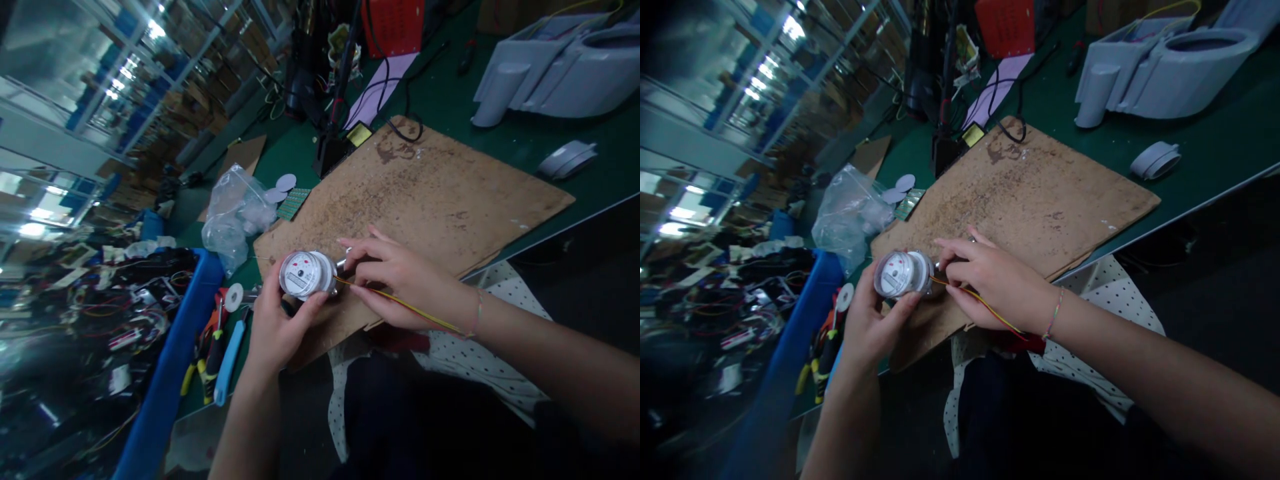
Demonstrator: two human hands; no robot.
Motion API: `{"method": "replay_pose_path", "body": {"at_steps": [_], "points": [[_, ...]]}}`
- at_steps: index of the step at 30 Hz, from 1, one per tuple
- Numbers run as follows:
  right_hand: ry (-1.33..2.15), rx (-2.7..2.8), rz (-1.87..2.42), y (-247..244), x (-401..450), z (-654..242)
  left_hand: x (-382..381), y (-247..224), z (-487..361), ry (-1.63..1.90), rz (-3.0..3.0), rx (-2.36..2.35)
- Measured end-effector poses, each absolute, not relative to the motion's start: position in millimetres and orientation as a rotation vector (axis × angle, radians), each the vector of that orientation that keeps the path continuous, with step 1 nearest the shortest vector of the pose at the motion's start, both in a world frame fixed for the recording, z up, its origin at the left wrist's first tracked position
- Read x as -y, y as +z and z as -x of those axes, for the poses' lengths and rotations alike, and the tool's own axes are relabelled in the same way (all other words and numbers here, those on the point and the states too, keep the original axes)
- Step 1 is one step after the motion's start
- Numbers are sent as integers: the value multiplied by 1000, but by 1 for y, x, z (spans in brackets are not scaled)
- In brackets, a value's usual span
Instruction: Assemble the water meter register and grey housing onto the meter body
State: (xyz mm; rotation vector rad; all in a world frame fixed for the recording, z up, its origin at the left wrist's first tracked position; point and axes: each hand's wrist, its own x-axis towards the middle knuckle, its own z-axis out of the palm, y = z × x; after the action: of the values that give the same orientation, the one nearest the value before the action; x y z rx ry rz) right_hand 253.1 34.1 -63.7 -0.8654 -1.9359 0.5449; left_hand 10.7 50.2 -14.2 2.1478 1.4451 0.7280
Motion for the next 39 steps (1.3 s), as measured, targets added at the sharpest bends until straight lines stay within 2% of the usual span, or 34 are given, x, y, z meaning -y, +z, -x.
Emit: {"method": "replay_pose_path", "body": {"at_steps": [6,12,24,31,35,39], "points": [[571,1947,889,-61,-34,-253,-52,-15,-7,743,-2136,-1379],[563,1947,871,-61,-35,-253,-56,-29,0,811,-1876,-1222],[568,1986,930,-51,-37,-255,-61,-25,10,787,-1753,-1035],[773,1787,1096,-45,-31,-287,-18,-26,0,917,-1910,-1259],[851,1422,1060,-15,-33,-332,3,-36,-9,968,-1839,-1377],[627,1655,1053,30,-50,-339,0,-39,-9,1015,-1829,-1346]]}}
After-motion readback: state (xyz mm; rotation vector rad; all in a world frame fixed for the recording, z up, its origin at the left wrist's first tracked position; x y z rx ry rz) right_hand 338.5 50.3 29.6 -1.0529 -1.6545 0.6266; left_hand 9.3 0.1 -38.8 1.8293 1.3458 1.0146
